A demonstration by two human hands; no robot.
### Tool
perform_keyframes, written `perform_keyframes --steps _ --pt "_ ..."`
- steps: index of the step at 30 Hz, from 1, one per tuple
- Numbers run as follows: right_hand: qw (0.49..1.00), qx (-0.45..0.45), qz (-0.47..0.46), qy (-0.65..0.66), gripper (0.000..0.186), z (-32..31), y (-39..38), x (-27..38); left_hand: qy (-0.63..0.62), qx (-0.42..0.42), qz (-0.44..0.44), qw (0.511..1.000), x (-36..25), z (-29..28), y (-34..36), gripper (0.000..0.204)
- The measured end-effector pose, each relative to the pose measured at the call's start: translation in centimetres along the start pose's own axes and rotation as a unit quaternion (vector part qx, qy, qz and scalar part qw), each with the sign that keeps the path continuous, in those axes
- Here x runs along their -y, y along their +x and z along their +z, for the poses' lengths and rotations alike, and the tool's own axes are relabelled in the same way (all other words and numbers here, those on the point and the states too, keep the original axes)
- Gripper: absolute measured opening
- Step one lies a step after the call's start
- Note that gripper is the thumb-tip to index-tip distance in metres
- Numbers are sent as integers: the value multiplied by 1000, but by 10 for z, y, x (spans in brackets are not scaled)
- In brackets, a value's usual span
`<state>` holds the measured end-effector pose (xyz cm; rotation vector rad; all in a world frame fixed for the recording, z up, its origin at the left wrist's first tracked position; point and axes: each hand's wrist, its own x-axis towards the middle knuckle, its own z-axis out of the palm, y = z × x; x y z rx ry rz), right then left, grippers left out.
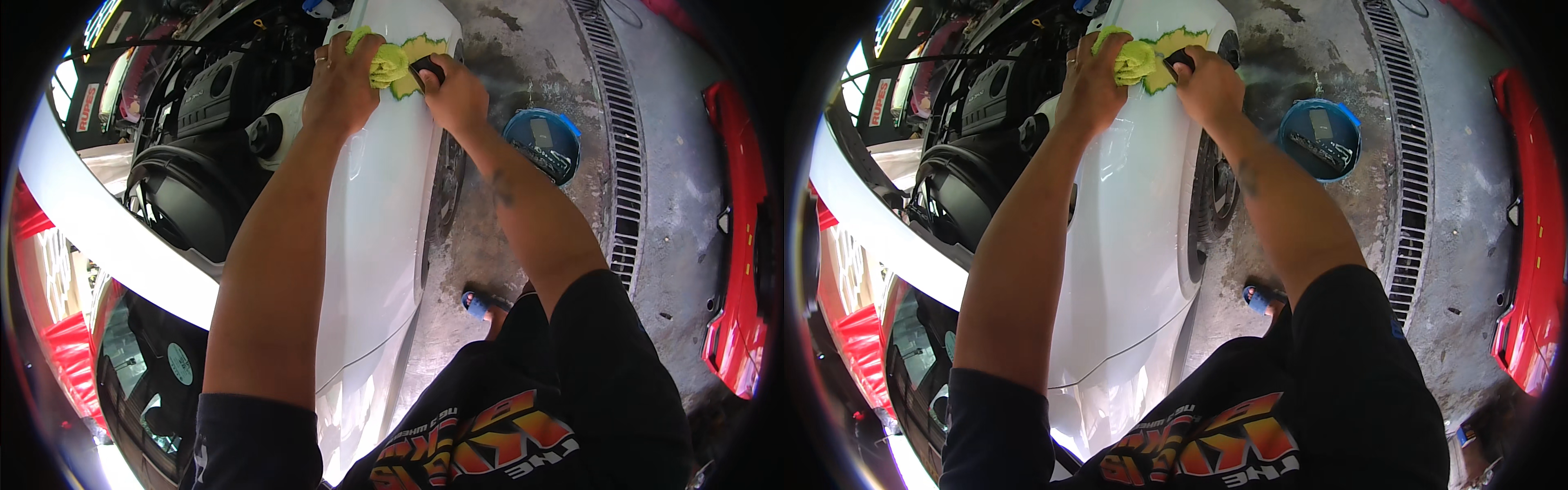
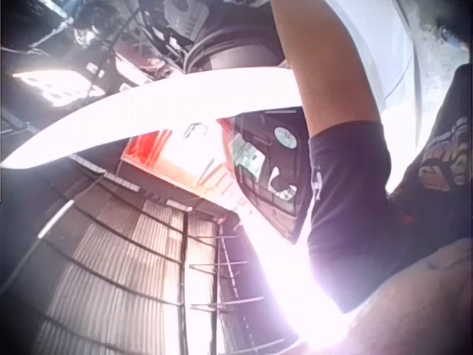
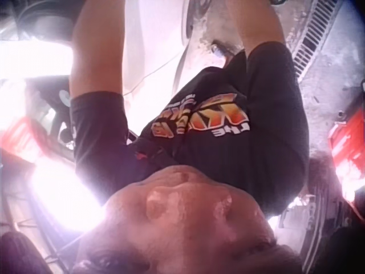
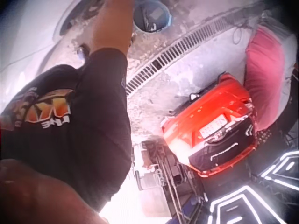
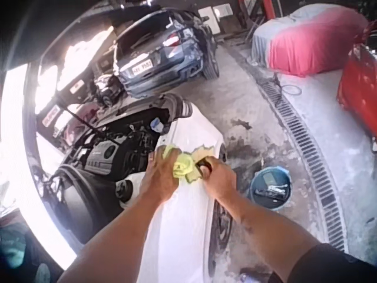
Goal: The person sands the front fender of a white car using a small black sanding block, frequently dipping a yellow cloth into a bucket of water to wet the area and the block.
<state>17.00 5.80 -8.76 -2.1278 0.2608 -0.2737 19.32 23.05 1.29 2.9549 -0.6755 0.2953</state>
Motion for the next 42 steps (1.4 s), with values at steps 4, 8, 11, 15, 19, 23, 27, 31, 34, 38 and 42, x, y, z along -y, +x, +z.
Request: perform_keyframes --steps 4,8,11,15,19,23,27,31,34,38,42 --pt "979 -113 -158 65 37 35 -127 -21 3 8 -14 1000 3 2 -1 69" --pt "974 -73 -198 79 37 32 -142 -25 13 -3 -11 1000 5 -3 -2 70" --pt "986 -121 -50 104 37 31 -21 -41 8 -8 3 1000 -3 1 6 71" --pt "977 -77 -49 191 42 31 -85 -34 11 -8 7 1000 3 1 3 71" --pt "969 -72 -113 208 37 39 -193 -33 25 -1 2 1000 9 2 -2 71" --pt "969 -25 20 245 42 20 -62 -30 23 -23 18 999 6 1 5 70" --pt "978 -66 41 194 58 18 -10 -43 10 -11 11 1000 0 5 6 69" --pt "980 14 -15 200 48 26 -176 -25 24 -18 4 1000 10 3 -2 68" --pt "975 15 -50 215 48 31 -175 -25 27 -14 -3 1000 8 -2 -3 67" --pt "978 -75 -32 194 44 35 -13 -57 19 -18 23 999 -2 4 6 68" --pt "980 -96 -22 171 45 38 -90 -42 29 -2 -6 1000 2 2 0 70"
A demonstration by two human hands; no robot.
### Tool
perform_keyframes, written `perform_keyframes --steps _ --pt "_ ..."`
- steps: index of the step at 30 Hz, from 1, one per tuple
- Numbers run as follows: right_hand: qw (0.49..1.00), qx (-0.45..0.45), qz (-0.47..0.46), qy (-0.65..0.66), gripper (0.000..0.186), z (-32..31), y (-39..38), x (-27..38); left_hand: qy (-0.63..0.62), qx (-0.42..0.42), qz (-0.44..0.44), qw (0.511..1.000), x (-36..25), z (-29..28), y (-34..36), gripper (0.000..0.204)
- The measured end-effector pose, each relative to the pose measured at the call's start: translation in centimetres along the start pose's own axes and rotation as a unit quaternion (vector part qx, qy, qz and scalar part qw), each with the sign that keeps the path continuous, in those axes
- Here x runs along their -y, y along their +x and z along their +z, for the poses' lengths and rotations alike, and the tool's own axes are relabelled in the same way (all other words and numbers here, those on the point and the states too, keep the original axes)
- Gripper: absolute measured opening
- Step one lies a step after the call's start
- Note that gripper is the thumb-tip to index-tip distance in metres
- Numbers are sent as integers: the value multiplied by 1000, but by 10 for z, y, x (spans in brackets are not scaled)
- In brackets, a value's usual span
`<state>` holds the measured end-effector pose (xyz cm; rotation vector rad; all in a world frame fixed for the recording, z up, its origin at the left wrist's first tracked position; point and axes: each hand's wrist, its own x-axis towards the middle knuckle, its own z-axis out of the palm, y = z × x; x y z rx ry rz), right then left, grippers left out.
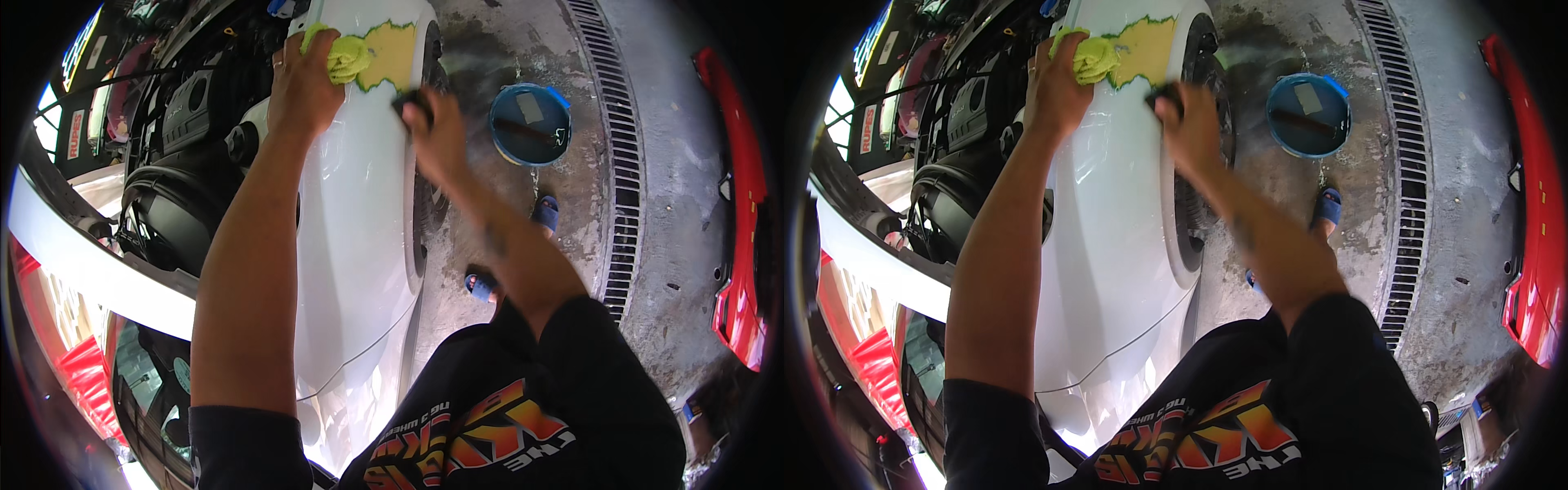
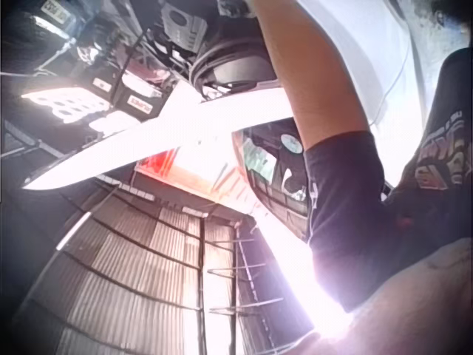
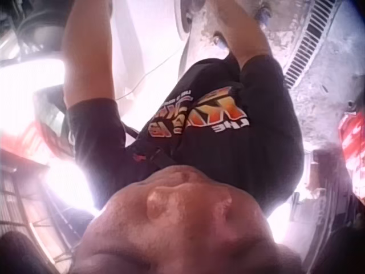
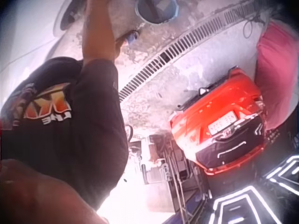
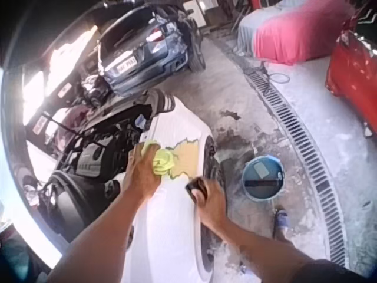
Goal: The person sands the front fender of a white car using a small black sanding block, frequently dipping a yellow cloth into a bucket of water to wet the area and the block.
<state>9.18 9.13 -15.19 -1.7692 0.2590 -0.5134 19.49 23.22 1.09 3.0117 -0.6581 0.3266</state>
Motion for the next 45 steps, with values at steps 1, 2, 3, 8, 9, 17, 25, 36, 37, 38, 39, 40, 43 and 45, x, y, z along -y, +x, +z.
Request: perform_keyframes --steps 1,2,3,8,9,17,25,36,37,38,39,40,43,45 --pt "999 7 -33 3 45 -5 -42 4 1 -6 3 1000 3 2 -2 70" --pt "998 50 -8 27 45 -12 -80 8 3 -10 6 1000 5 2 -2 71" --pt "997 46 -17 53 43 -12 -100 4 4 -10 6 1000 4 0 0 71" --pt "994 -74 -82 -12 40 12 51 -18 8 -5 22 1000 -4 0 8 72" --pt "996 -70 -62 -9 39 11 67 -18 10 -1 21 1000 -7 0 8 72" --pt "997 17 -72 11 50 7 -75 11 23 13 -6 1000 4 -3 -2 74" --pt "999 30 4 -15 47 13 -28 23 9 7 -3 1000 2 0 -3 72" --pt "994 -67 -80 -25 42 28 16 -7 11 -45 42 998 7 5 -1 68" --pt "995 -43 -86 -13 45 22 -27 0 8 -40 34 999 7 4 0 68" --pt "996 -20 -92 2 47 19 -79 7 10 -35 29 999 7 4 0 69" --pt "995 9 -97 24 50 10 -120 14 10 -27 23 999 8 2 -1 69" --pt "993 37 -101 43 53 -1 -135 21 11 -30 22 999 8 2 -1 69" --pt "983 -39 -180 -10 49 25 -48 -7 13 -37 24 999 7 0 0 69" --pt "993 -48 -102 -30 39 30 53 -13 6 -36 46 998 4 2 5 68"
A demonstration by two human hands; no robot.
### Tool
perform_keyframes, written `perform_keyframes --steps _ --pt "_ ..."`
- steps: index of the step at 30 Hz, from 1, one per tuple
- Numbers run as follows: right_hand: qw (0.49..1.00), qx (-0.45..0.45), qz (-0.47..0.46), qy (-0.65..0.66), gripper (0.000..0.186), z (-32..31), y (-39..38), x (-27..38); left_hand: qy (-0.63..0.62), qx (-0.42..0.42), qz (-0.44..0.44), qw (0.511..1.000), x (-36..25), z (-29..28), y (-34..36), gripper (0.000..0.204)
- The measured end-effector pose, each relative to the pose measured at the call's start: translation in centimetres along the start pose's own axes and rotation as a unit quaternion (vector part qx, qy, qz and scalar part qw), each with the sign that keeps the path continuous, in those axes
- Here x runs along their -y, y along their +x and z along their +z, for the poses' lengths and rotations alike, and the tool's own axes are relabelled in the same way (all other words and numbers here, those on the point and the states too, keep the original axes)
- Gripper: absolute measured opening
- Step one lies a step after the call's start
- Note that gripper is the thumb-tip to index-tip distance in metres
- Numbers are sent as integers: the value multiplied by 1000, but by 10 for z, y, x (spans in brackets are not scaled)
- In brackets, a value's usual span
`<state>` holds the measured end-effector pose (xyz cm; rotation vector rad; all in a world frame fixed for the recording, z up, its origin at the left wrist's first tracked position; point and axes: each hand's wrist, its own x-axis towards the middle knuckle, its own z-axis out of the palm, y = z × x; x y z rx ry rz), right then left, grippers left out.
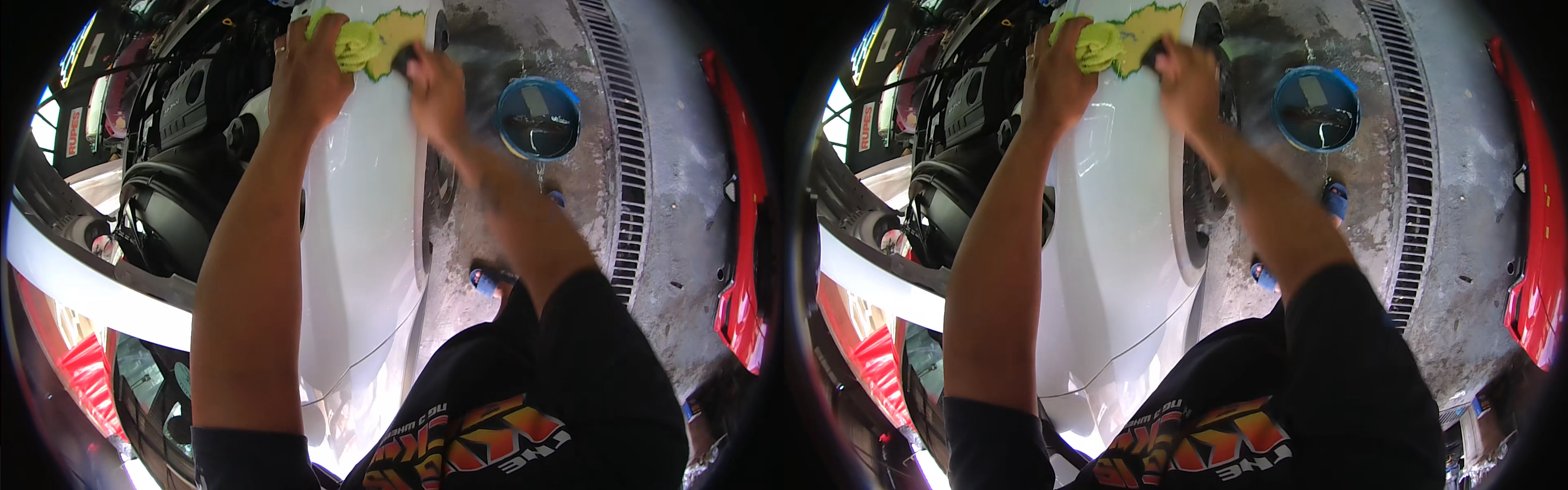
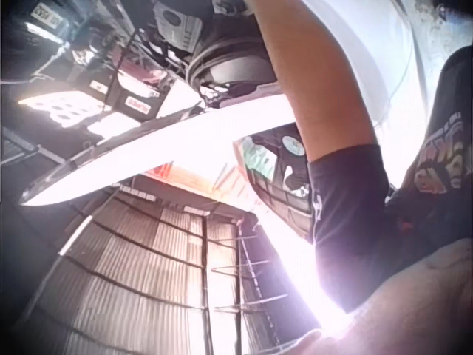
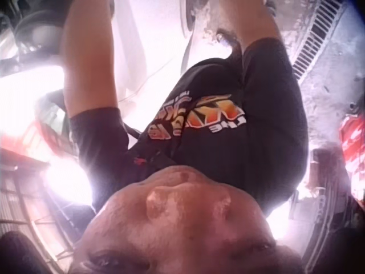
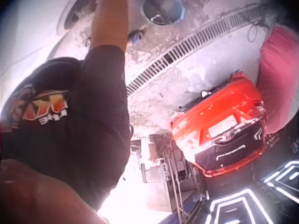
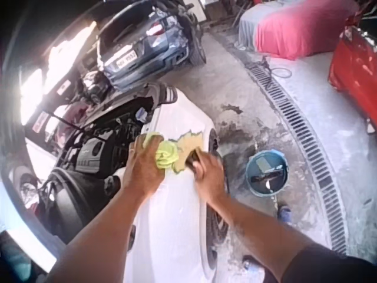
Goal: The person sands the front fender of a white car using a small black sanding block, frequently dipping a yellow cloth into a bucket of water to wet the area and the block.
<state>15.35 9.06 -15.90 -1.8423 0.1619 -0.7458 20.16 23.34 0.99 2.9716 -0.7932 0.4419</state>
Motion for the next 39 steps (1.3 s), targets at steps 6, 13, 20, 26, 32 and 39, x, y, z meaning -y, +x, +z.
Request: perform_keyframes --steps 6,13,20,26,32,39 --pt "997 11 -53 56 41 -17 -111 73 -40 4 -26 999 9 1 -9 66" --pt "992 44 76 87 28 -6 31 19 -59 -55 19 997 3 2 -2 68" --pt "987 89 -125 36 50 -36 -115 99 -48 -118 1 992 11 9 -12 67" --pt "993 76 -89 -30 37 1 39 29 -31 -120 17 992 6 -2 -3 67" --pt "991 77 -113 5 43 -27 -94 89 -11 -60 -44 997 3 0 -11 73" --pt "993 -10 -53 -105 39 -9 64 1 -22 -48 -29 998 -14 2 6 74"
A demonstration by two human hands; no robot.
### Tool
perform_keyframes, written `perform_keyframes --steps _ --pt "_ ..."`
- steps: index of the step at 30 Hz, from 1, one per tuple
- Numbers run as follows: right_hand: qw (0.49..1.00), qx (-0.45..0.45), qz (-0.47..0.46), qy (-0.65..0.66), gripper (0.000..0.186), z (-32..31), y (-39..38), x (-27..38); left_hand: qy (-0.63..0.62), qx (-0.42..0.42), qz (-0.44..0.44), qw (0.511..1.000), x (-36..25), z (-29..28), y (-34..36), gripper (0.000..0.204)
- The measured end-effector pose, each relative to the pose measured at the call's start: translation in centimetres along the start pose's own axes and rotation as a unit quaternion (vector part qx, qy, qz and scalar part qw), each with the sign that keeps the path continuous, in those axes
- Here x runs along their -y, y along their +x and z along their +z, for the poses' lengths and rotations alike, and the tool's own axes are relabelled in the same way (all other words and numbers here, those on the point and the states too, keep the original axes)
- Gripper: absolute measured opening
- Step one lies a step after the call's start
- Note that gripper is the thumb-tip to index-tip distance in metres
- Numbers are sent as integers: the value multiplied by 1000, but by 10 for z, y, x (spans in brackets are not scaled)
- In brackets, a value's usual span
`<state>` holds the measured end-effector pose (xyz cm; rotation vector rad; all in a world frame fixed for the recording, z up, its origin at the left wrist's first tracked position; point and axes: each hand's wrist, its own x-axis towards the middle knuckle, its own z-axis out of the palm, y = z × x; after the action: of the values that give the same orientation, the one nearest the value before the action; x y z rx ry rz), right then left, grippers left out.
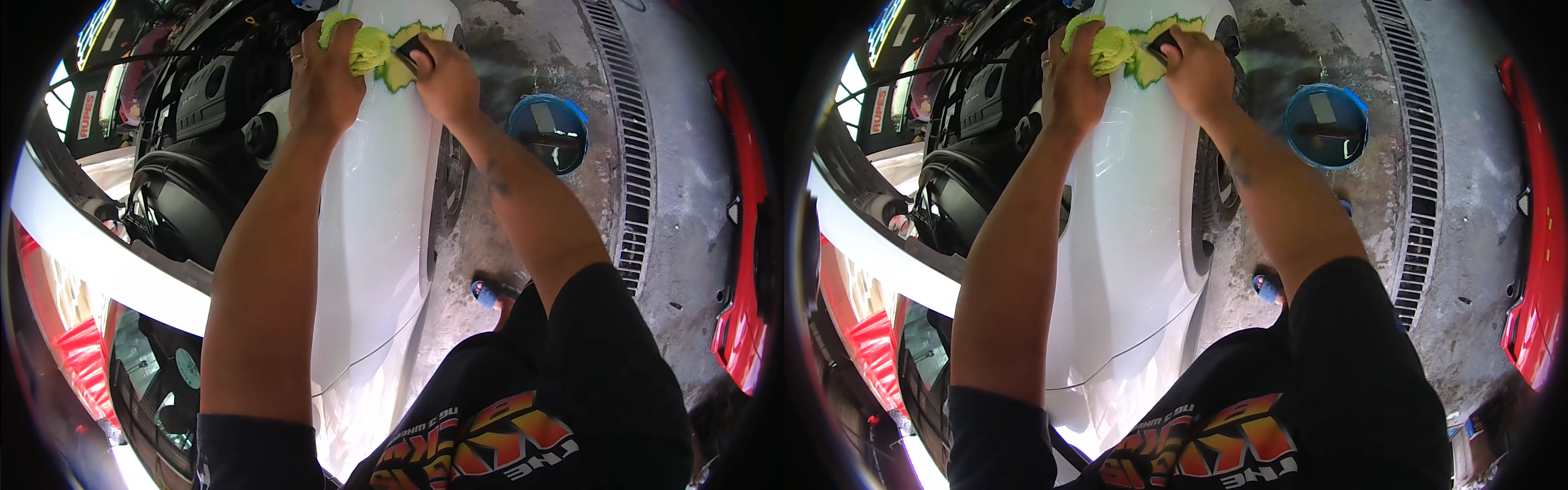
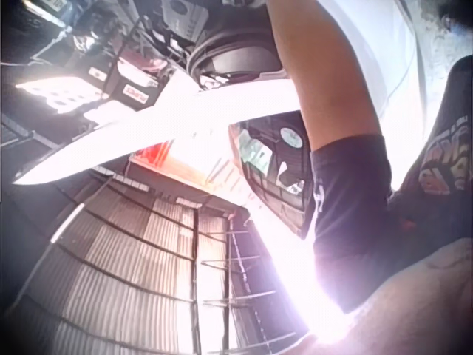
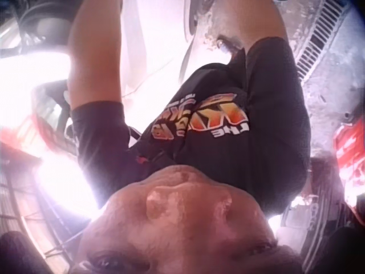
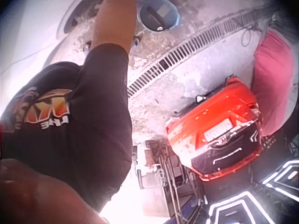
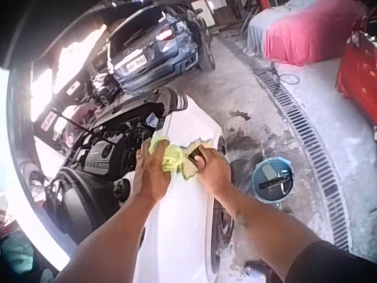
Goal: The person sands the front fender of a white car using a small black sanding block, frequently dipping a yellow cloth into a bucket of water to wet the area and the block.
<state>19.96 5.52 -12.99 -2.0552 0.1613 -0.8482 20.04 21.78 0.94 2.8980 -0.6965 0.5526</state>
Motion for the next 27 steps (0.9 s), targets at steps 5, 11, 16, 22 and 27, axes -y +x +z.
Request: perform_keyframes --steps 5,11,16,22,27 --pt "991 92 -41 93 43 -44 -141 105 12 4 -18 1000 21 -7 -16 74" --pt "997 35 64 4 37 -4 -26 9 13 2 -14 1000 7 -8 -9 74" --pt "997 78 -20 -8 43 -27 -111 76 11 -12 -6 1000 22 0 -16 73" --pt "997 76 -19 -7 35 -16 -55 36 -8 -8 20 1000 13 -14 -4 69" --pt "996 76 8 -41 41 -21 -70 55 1 -11 -9 1000 14 2 -10 70"
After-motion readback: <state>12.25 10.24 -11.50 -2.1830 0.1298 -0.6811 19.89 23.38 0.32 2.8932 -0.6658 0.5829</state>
